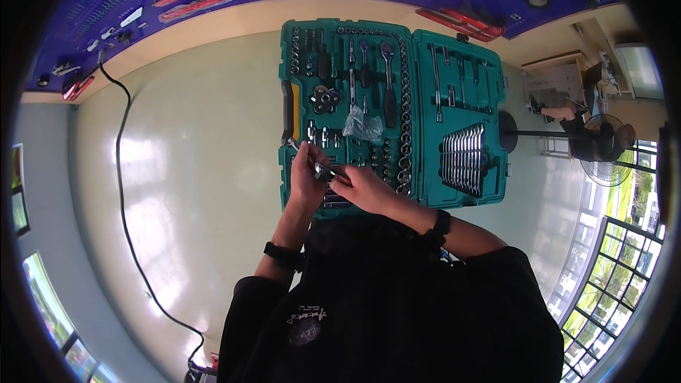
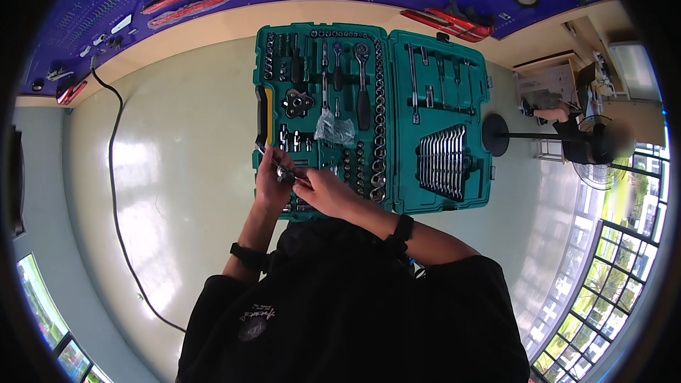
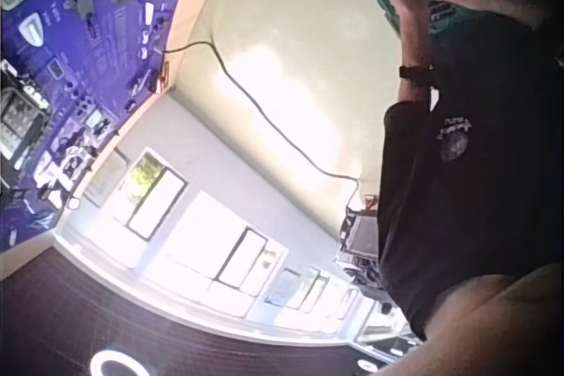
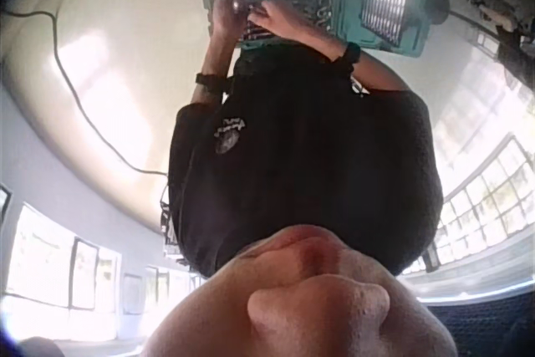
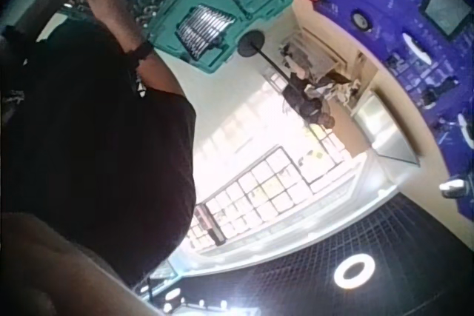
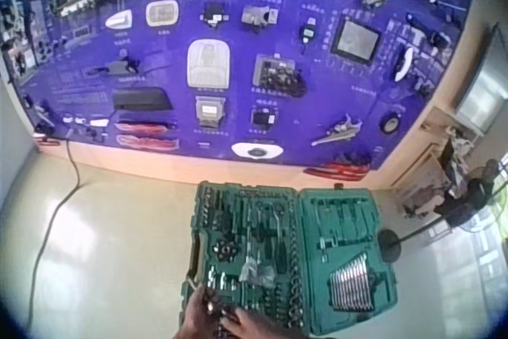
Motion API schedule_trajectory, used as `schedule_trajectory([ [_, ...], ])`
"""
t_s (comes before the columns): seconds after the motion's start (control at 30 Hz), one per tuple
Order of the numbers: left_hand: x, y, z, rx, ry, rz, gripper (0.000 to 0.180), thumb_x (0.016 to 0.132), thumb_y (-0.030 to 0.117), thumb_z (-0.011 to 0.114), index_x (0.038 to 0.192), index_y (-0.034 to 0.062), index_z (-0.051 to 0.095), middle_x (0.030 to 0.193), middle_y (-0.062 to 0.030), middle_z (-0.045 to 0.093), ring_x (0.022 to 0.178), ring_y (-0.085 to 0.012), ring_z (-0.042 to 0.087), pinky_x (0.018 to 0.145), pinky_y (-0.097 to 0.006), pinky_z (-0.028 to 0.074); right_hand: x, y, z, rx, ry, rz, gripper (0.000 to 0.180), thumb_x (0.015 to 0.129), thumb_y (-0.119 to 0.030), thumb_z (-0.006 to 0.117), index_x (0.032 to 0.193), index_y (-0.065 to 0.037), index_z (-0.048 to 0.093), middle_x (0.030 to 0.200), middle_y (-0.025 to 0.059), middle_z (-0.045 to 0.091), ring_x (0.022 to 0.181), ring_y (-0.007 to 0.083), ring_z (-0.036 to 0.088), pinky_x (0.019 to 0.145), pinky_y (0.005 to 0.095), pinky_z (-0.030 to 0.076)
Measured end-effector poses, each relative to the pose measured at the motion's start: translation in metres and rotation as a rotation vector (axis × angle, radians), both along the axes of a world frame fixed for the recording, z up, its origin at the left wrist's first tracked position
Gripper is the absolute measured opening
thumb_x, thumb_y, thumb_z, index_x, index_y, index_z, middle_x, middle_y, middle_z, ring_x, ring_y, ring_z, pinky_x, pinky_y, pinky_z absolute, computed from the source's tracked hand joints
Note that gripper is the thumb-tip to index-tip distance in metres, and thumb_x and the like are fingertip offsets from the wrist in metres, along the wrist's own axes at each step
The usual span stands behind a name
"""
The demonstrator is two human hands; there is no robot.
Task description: The person selects tools from a toolbox and walks around a partially assembled electric vehicle chassis. They inspect the engine bay and battery pack, then kneel to work on the wheel hub using a lug wrench and other tools.
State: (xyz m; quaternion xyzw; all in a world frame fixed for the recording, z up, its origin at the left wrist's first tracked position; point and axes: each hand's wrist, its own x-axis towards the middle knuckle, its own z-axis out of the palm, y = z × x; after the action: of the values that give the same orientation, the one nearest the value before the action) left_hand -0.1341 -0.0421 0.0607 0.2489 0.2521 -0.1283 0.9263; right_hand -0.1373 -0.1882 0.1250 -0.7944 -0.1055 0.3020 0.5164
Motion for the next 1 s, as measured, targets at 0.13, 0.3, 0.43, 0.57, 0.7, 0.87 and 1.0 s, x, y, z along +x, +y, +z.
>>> schedule_trajectory([
  [0.13, -0.007, -0.001, 0.012, 0.005, 0.144, -0.109, 0.028, 0.092, 0.034, 0.043, 0.08, 0.0098, 0.051, 0.065, 0.0029, 0.047, 0.054, -0.0076, 0.043, 0.051, -0.021, 0.037, -0.001, 0.003, -0.004, -0.066, -0.027, -0.076, 0.045, 0.082, -0.015, 0.052, 0.119, 0.002, 0.032, 0.081, 0.0184, 0.06, 0.075, 0.0307, 0.061, 0.067, 0.0365, 0.046],
  [0.3, -0.017, -0.004, -0.001, 0.097, -0.026, -0.266, 0.031, 0.092, 0.037, 0.044, 0.088, 0.0084, 0.054, 0.075, 0.0026, 0.054, 0.068, -0.0067, 0.051, 0.063, -0.022, 0.041, 0.003, 0.005, -0.016, -0.147, -0.052, 0.048, 0.057, 0.081, -0.009, 0.048, 0.128, 0.001, 0.017, 0.09, 0.022, 0.06, 0.08, 0.0357, 0.061, 0.069, 0.0381, 0.047],
  [0.43, -0.015, -0.024, 0.008, 0.119, 0.052, -0.161, 0.035, 0.093, 0.038, 0.04, 0.093, 0.0065, 0.054, 0.079, 0.0011, 0.055, 0.069, -0.0104, 0.051, 0.066, -0.026, 0.042, 0.018, -0.005, -0.015, -0.011, -0.053, 0.167, 0.052, 0.081, -0.012, 0.052, 0.125, 0.001, 0.026, 0.084, 0.0194, 0.062, 0.078, 0.03, 0.062, 0.068, 0.0372, 0.048],
  [0.57, -0.014, -0.026, -0.012, 0.07, 0.046, -0.143, 0.035, 0.093, 0.04, 0.039, 0.085, 0.0081, 0.051, 0.064, 0.0018, 0.044, 0.06, -0.0123, 0.044, 0.058, -0.026, 0.036, 0.104, -0.045, -0.015, -0.158, -0.125, 0.354, 0.027, 0.081, -0.015, 0.056, 0.102, 0.002, 0.054, 0.075, 0.0115, 0.063, 0.068, 0.0177, 0.062, 0.061, 0.0292, 0.048],
  [0.7, -0.017, -0.024, 0.006, 0.105, 0.185, -0.079, 0.032, 0.093, 0.039, 0.039, 0.083, 0.0105, 0.048, 0.055, 0.0034, 0.031, 0.052, -0.0109, 0.034, 0.052, -0.026, 0.031, 0.223, -0.096, -0.089, -0.182, -0.185, 0.039, 0.018, 0.077, -0.012, 0.059, 0.092, -0.002, 0.058, 0.071, 0.0058, 0.062, 0.064, 0.0119, 0.059, 0.057, 0.0268, 0.047],
  [0.87, -0.055, -0.014, 0.004, 0.072, 0.275, -0.115, 0.032, 0.091, 0.044, 0.039, 0.088, 0.014, 0.049, 0.054, 0.0046, 0.028, 0.046, -0.0077, 0.026, 0.047, -0.024, 0.026, 0.32, -0.095, -0.118, -0.568, -0.535, -0.058, 0.031, 0.071, -0.021, 0.064, 0.095, -0.003, 0.059, 0.085, 0.0152, 0.062, 0.085, 0.0313, 0.06, 0.074, 0.0401, 0.048],
  [1.0, -0.082, -0.02, 0.006, 0.12, 0.362, -0.053, 0.029, 0.091, 0.042, 0.04, 0.088, 0.0138, 0.049, 0.053, 0.0048, 0.028, 0.045, -0.0075, 0.026, 0.046, -0.024, 0.024, 0.35, -0.086, -0.141, -0.605, -0.738, -0.059, 0.033, 0.073, -0.022, 0.063, 0.1, -0.004, 0.057, 0.085, 0.0122, 0.061, 0.088, 0.0288, 0.059, 0.077, 0.0398, 0.046],
])
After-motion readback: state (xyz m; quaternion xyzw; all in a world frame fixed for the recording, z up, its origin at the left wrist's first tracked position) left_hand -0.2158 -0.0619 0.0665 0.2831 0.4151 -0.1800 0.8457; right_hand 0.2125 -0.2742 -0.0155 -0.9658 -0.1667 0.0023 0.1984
